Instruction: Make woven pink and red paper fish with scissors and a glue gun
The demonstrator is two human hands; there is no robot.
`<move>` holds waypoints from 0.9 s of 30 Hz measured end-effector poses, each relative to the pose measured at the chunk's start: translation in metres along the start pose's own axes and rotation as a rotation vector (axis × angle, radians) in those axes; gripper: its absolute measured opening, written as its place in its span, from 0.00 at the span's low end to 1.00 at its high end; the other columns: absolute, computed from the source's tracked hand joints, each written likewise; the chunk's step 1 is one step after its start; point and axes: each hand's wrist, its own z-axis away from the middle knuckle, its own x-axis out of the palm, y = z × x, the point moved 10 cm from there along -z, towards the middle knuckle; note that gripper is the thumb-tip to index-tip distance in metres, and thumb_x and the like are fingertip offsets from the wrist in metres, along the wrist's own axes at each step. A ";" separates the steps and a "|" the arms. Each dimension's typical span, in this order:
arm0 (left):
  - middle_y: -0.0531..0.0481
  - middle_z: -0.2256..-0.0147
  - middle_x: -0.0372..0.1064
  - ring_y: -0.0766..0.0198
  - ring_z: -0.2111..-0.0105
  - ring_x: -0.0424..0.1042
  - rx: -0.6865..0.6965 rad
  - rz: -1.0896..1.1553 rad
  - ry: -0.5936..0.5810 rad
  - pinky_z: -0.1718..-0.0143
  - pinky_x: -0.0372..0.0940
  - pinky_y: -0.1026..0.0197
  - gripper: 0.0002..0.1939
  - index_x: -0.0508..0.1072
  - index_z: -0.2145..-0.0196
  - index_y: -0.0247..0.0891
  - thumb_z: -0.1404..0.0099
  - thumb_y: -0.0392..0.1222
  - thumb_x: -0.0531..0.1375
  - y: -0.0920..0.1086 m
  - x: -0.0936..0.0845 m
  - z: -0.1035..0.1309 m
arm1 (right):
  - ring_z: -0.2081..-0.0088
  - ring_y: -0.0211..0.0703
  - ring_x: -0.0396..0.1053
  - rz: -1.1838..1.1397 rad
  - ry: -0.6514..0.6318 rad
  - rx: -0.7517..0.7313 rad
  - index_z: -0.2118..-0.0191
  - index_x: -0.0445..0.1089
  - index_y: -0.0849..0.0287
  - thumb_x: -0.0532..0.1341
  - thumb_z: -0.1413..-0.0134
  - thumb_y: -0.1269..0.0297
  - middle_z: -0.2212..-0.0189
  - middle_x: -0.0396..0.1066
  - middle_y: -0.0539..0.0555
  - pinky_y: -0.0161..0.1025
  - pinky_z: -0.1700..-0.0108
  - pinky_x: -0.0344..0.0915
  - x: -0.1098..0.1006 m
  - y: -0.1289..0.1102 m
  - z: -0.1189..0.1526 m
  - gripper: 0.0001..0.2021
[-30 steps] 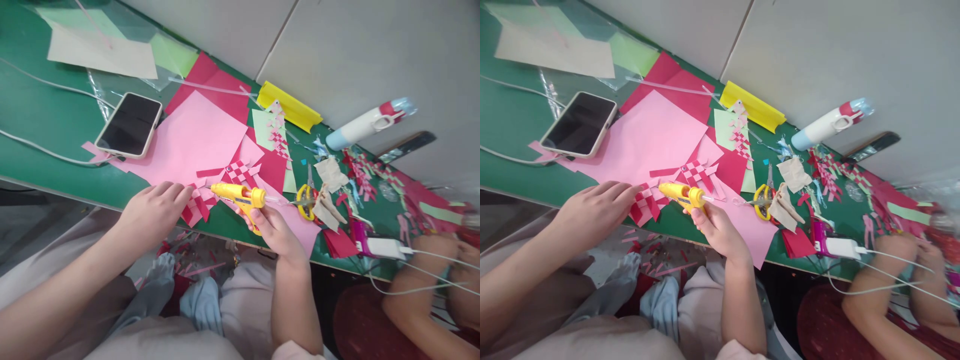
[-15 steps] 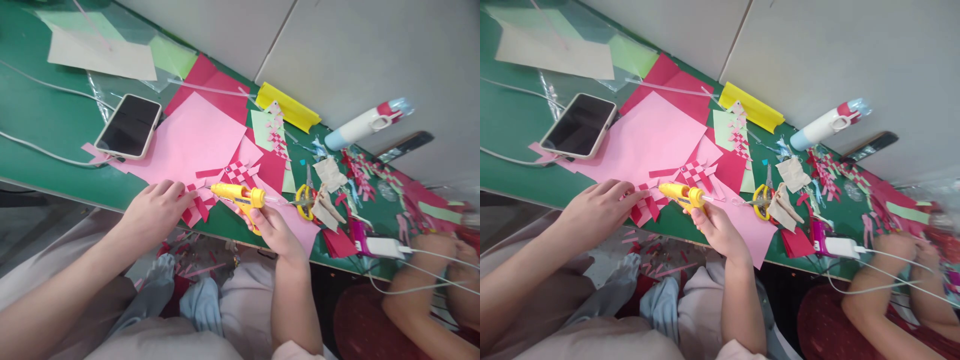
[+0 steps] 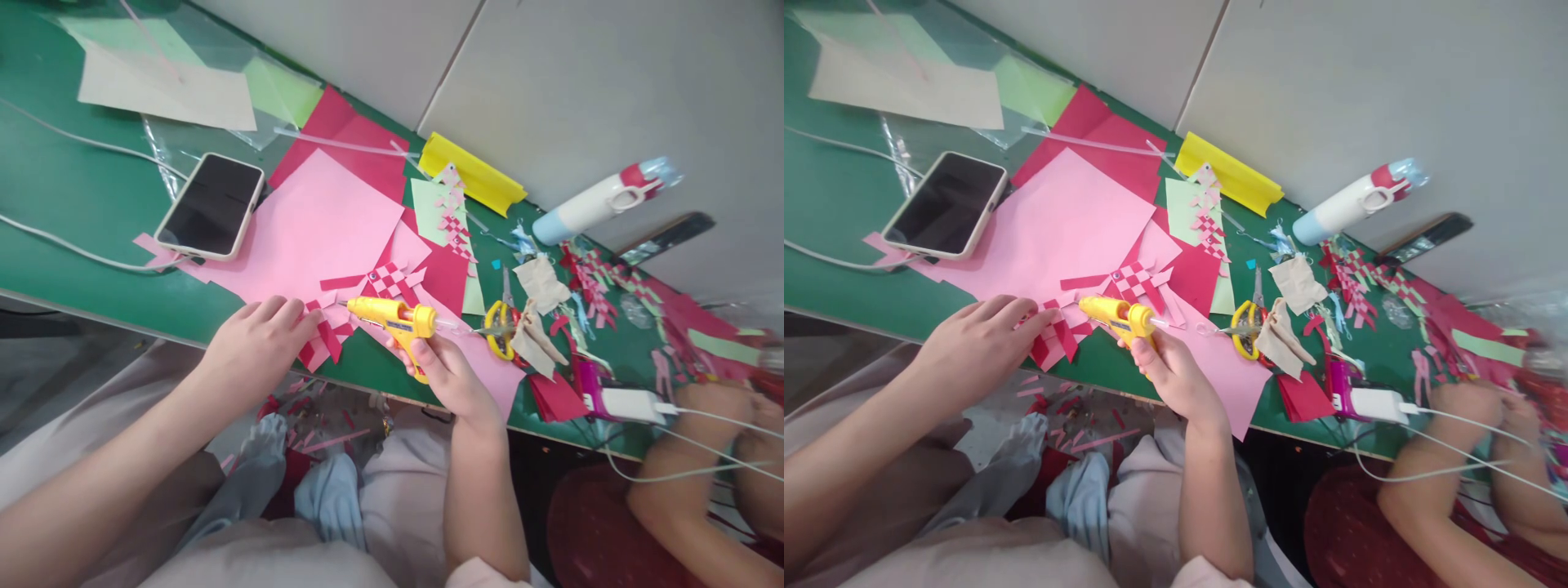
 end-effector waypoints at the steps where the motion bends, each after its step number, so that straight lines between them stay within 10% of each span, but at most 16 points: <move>1: 0.40 0.59 0.72 0.52 0.60 0.71 0.001 0.000 0.004 0.65 0.67 0.54 0.19 0.72 0.49 0.36 0.37 0.30 0.54 0.000 0.000 0.000 | 0.74 0.36 0.59 -0.003 0.002 0.001 0.65 0.66 0.59 0.51 0.38 0.43 0.75 0.60 0.49 0.36 0.70 0.61 0.000 0.000 0.000 0.22; 27: 0.40 0.59 0.72 0.52 0.61 0.72 0.012 -0.036 0.041 0.67 0.67 0.54 0.22 0.69 0.48 0.32 0.40 0.24 0.53 0.003 -0.002 0.004 | 0.72 0.40 0.62 -0.050 0.106 0.020 0.61 0.67 0.58 0.51 0.38 0.43 0.74 0.63 0.51 0.37 0.69 0.63 -0.022 0.009 0.003 0.22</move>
